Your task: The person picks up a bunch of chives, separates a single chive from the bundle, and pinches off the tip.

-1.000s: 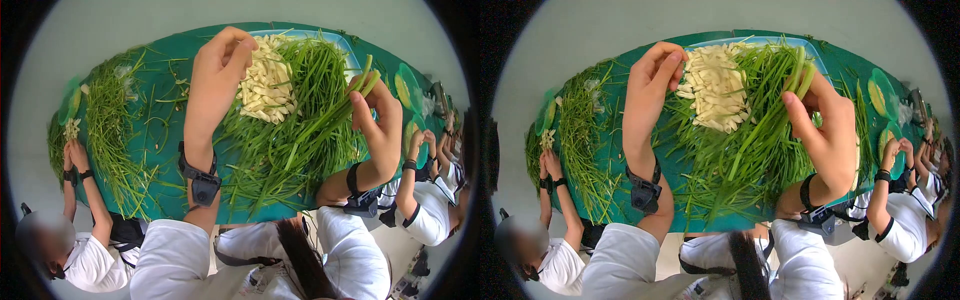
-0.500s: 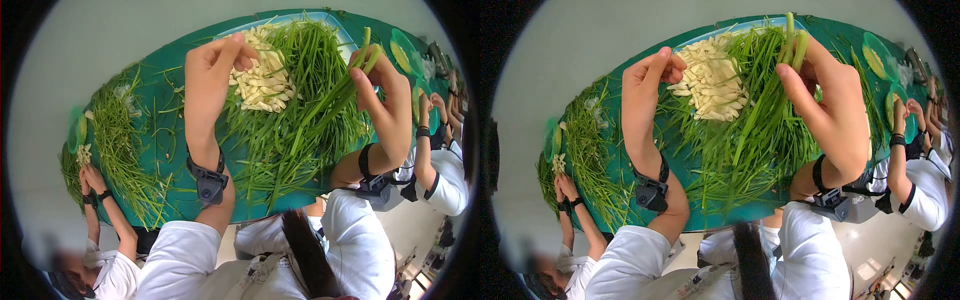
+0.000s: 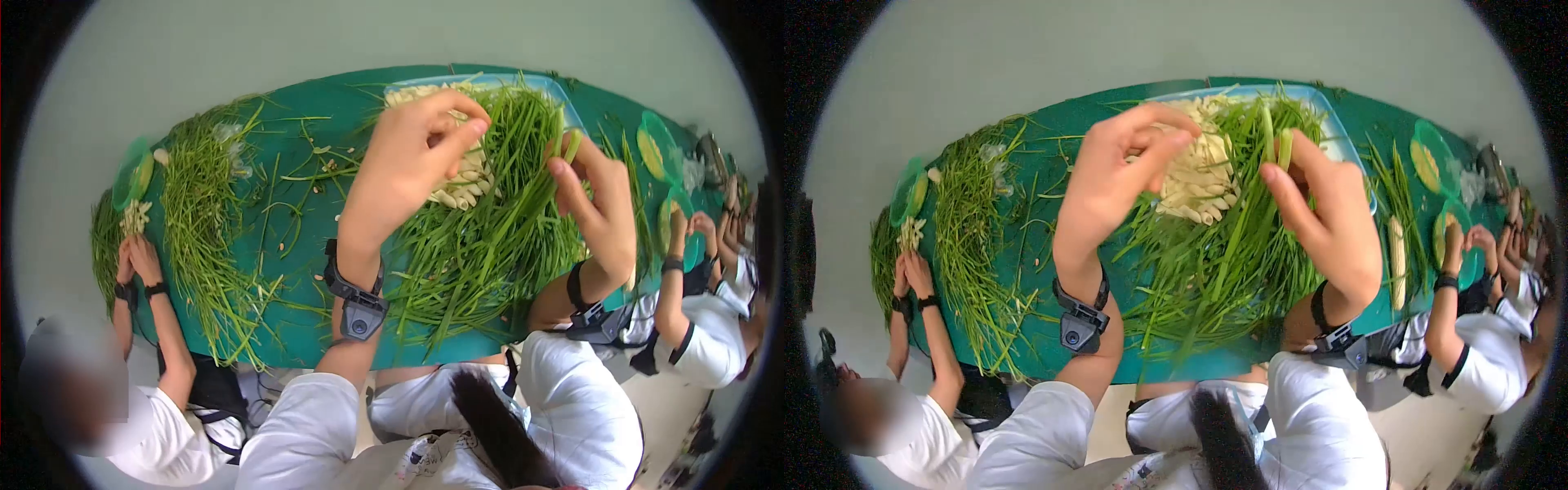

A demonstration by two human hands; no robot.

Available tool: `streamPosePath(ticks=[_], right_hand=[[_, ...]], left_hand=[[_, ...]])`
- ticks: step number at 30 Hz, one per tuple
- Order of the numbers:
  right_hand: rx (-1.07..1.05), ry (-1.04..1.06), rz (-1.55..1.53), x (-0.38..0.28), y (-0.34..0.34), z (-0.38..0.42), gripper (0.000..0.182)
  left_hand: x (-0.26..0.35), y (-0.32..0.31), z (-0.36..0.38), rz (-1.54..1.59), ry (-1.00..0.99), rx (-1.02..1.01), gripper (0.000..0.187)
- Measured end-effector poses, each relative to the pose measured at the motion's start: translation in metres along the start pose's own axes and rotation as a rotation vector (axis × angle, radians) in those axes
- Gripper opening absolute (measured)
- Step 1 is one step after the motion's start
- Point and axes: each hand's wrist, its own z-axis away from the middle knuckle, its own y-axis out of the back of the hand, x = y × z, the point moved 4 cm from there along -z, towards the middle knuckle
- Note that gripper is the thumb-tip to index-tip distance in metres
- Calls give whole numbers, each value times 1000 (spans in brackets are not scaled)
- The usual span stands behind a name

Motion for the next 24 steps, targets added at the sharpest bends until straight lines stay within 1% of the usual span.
streamPosePath(ticks=[2, 4, 5, 7, 8, 10, 11, 13, 14, 16, 17, 18, 20, 22, 24], right_hand=[[-16, 36, -33, 0, 1, 0, 13], [-45, 27, -66, -1, 3, 1, 12], [-54, 34, -115, -2, 4, 1, 12], [-87, 46, -135, -2, 8, 2, 13], [-98, 39, -150, -1, 10, 2, 14], [-87, 40, -161, 2, 11, 3, 14], [-92, 50, -158, 2, 9, 5, 14], [-95, 83, -165, -4, 4, 12, 14], [-93, 126, -147, -8, 4, 13, 14], [-84, 136, -176, -11, 7, 14, 13], [-120, 184, -136, -12, 7, 15, 13], [-160, 229, -96, -13, 6, 17, 14], [-166, 195, -94, -13, 5, 17, 15], [-129, 173, -118, -13, 4, 18, 15], [-94, 207, -134, -16, 2, 19, 14]], left_hand=[[-5, -4, -1, 44, -69, 62, 14], [3, -6, -1, -152, -268, 154, 13], [6, -7, -1, -154, -280, 168, 13], [7, -10, 1, -137, -136, 142, 13], [12, -12, 2, -149, -135, 135, 13], [13, -21, 3, -170, 28, 14, 13], [13, -29, 4, -188, 36, -4, 13], [18, -47, 11, 160, -60, -78, 12], [21, -48, 13, 145, -65, -76, 12], [30, -47, 16, 134, -135, 15, 12], [31, -45, 16, 105, -214, 66, 12], [31, -44, 16, 108, -218, 61, 12], [33, -37, 17, -21, -264, 80, 12], [37, -35, 20, -42, -250, 61, 14], [38, -36, 22, -9, -260, 11, 14]])
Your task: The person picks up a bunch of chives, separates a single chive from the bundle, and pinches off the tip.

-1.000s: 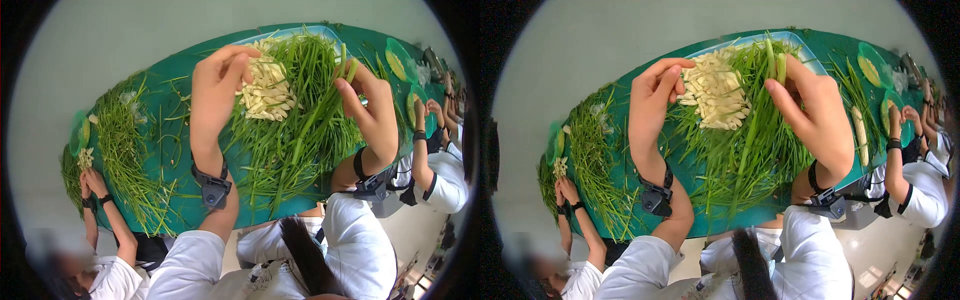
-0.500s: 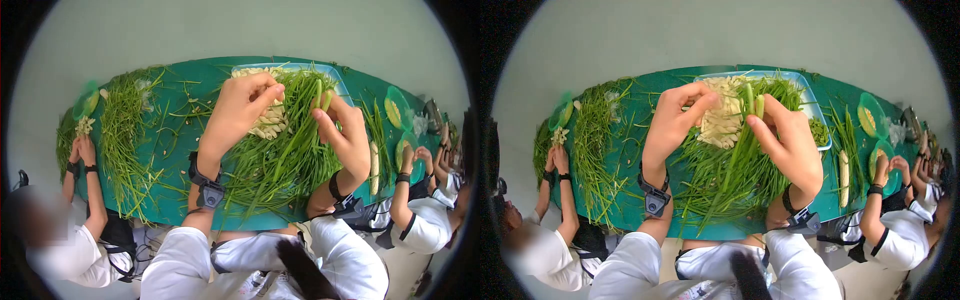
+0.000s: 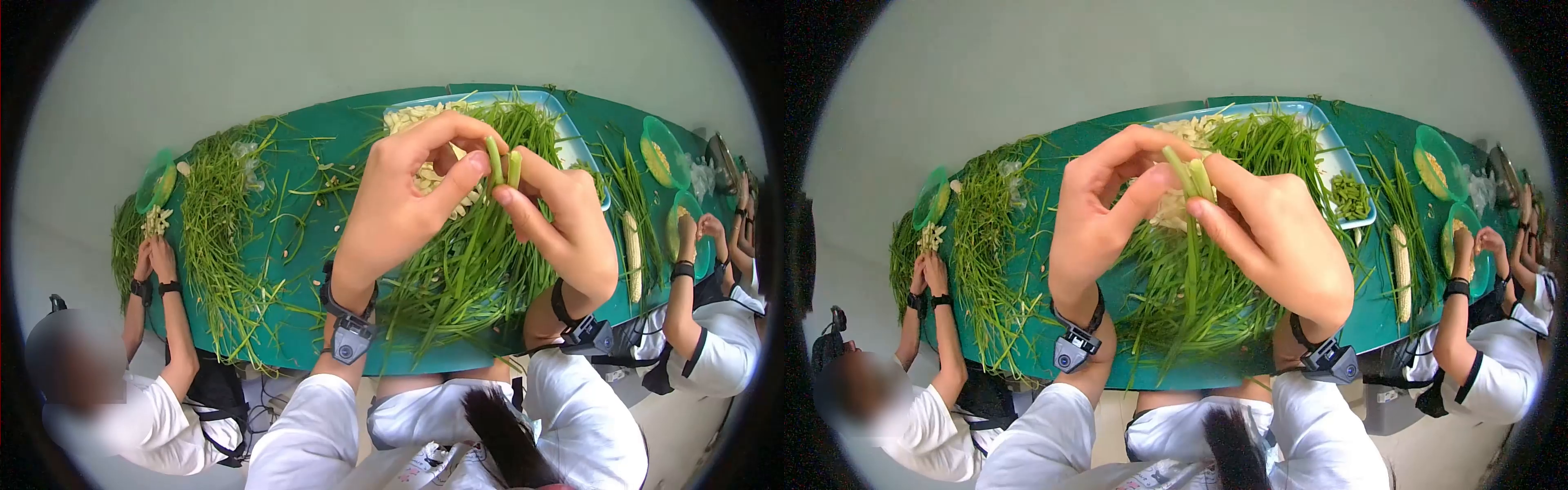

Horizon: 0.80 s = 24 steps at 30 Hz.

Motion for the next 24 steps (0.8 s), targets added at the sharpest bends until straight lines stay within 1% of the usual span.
streamPosePath(ticks=[4, 6, 8, 10, 12, 15, 16, 18, 20, 22, 24], right_hand=[[27, 11, 12, -6, 1, 3, 13], [35, 38, 38, -8, 1, 7, 13], [-22, -29, 5, -10, 1, 10, 12], [-17, -44, -5, -13, 4, 11, 12], [-9, -56, -15, -17, 6, 12, 12], [9, -66, -47, -21, 8, 15, 13], [12, -49, -48, -21, 8, 16, 12], [17, -35, -49, -20, 8, 17, 11], [0, 123, 49, -21, 6, 18, 11], [-21, 111, 62, -20, 6, 17, 13], [52, 80, 15, -17, 6, 17, 15]], left_hand=[[7, -1, 4, 29, 16, -31, 15], [9, 0, 5, 2, -83, -12, 14], [12, -1, 7, -7, -76, -21, 14], [13, 0, 7, -17, -66, -29, 14], [16, -2, 8, -88, -115, -90, 14], [18, -6, 10, -46, -107, -76, 16], [19, -9, 10, -46, -111, -79, 16], [21, -10, 10, 90, -104, -7, 20], [21, -10, 11, 81, -88, -17, 21], [20, -10, 10, 71, -69, -24, 23], [21, -9, 9, 31, -146, -32, 29]])
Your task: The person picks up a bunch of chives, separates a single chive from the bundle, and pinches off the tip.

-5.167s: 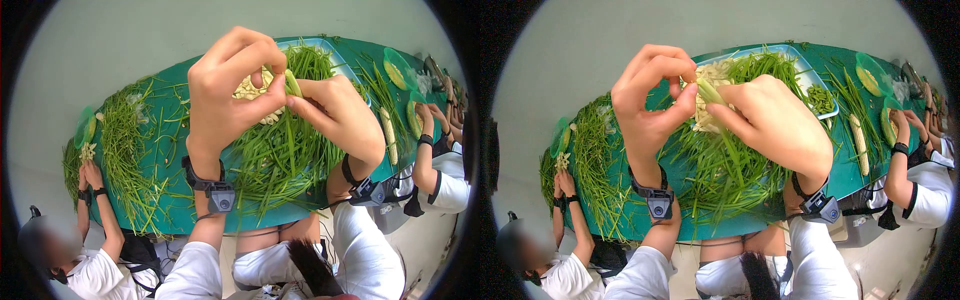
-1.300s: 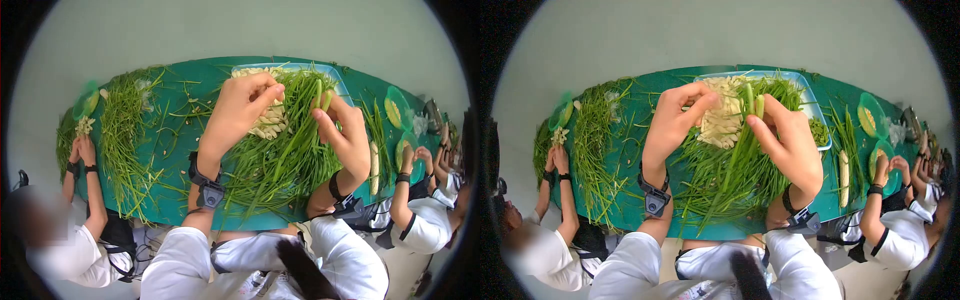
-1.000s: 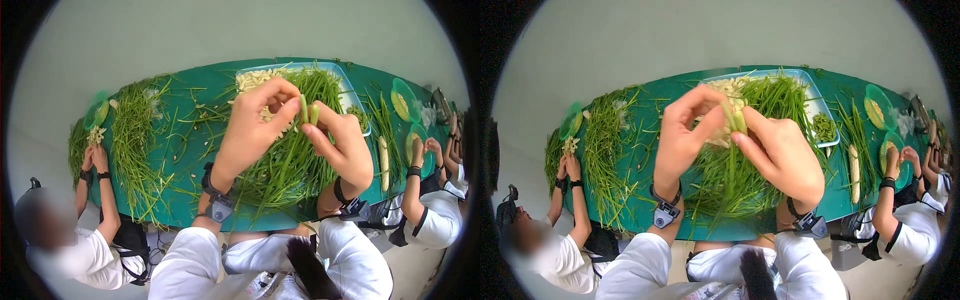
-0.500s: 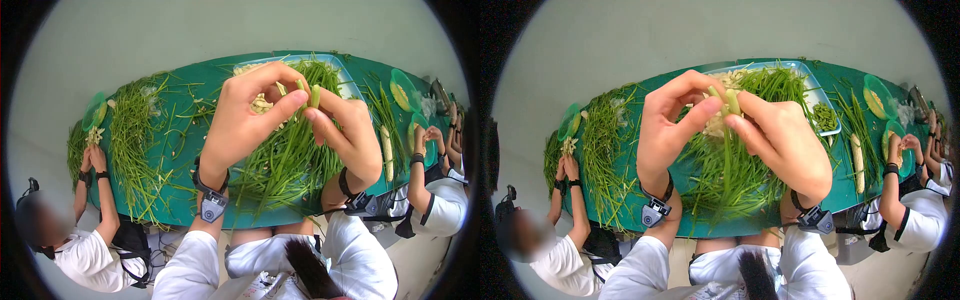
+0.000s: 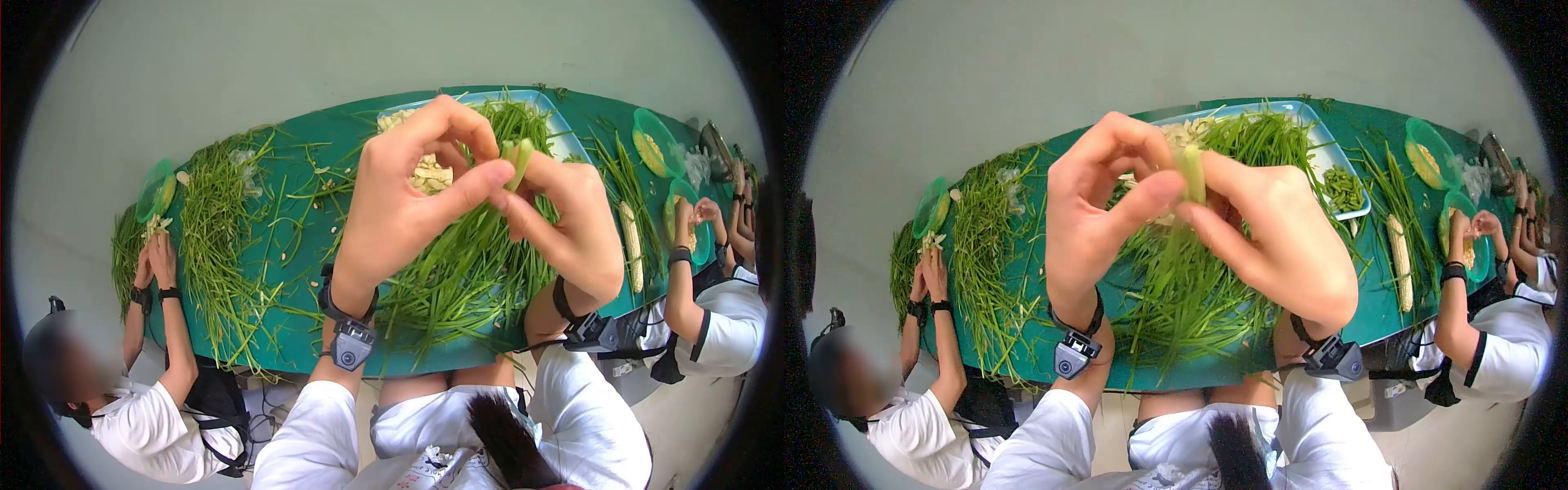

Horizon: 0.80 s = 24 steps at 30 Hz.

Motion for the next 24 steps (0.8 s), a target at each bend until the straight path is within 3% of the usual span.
streamPosePath(ticks=[4, 8, 11, 13, 14, 16, 17, 18, 24], right_hand=[[86, 0, -94, -3, 4, 0, 9], [378, 112, -289, -13, 10, 5, 15], [510, 280, -370, -12, 11, 5, 20], [590, 98, -374, -14, 8, 4, 27], [586, 94, -375, -10, 9, 4, 27], [191, 30, -217, -5, 0, -6, 35], [111, -63, -216, -3, -5, -7, 36], [80, 11, -158, 1, -7, -12, 33], [94, -99, -110, 5, -15, -15, 23]], left_hand=[[-5, 1, -3, -83, -108, 5, 38], [-9, -11, 0, -130, -198, -31, 37], [-2, -16, 2, -15, 180, -455, 22], [-5, -12, 3, 3, 175, -403, 22], [-6, -10, 3, 19, 171, -352, 22], [-11, -9, 6, 120, 182, -313, 22], [-13, -8, 6, 219, 187, -275, 22], [-13, -7, 5, 215, 175, -277, 22], [-12, -4, 6, -51, 176, -318, 22]])
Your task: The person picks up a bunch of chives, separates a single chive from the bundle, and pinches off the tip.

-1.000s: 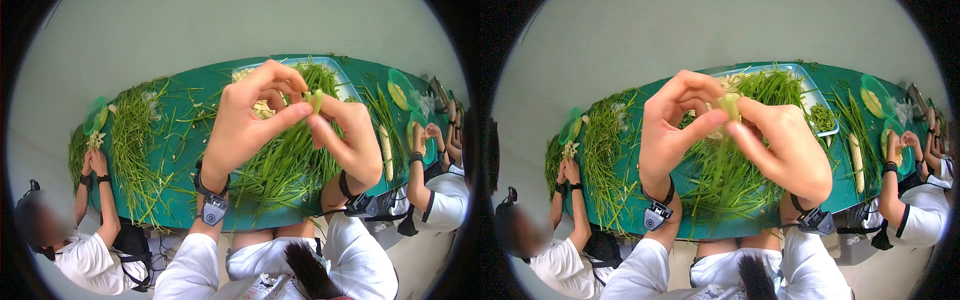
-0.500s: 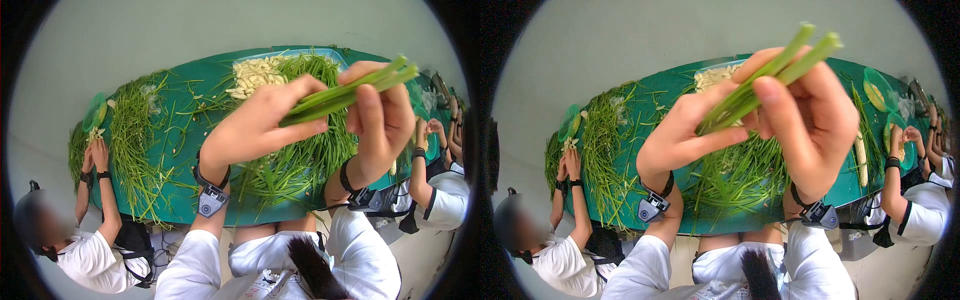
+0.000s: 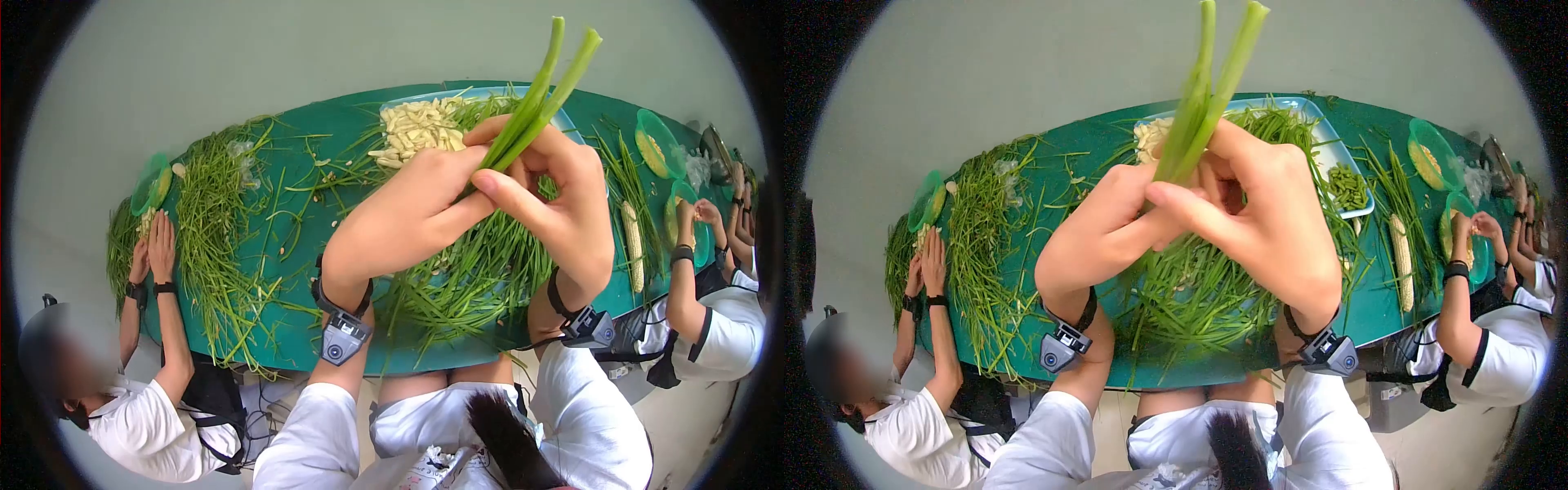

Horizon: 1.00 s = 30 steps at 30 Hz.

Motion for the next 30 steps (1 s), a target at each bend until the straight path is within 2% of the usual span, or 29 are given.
streamPosePath(ticks=[3, 8, 10, 16, 18, 25, 28, 30], right_hand=[[9, 26, -6, 3, -2, 1, 22], [17, -29, -54, 1, -4, 0, 21], [-7, -48, 33, 3, -4, 0, 21], [-12, -56, -63, 1, -10, -4, 20], [-22, -68, -32, 3, -10, -5, 19], [39, -19, -53, 16, -7, -7, 18], [99, -63, -99, 16, 3, -8, 18], [140, -90, -114, 22, 12, -7, 19]], left_hand=[[-1, -1, 1, 5, -67, 22, 22], [-5, 2, 2, -64, -8, -37, 21], [-7, 2, 2, -56, 19, -49, 20], [-15, 1, 0, -30, -54, -12, 23], [-18, 0, 2, -30, 68, -23, 25], [-22, -1, -1, -79, 45, 1, 26], [-24, 3, -3, -163, 92, -16, 27], [-29, 6, -2, -332, -20, -51, 25]])
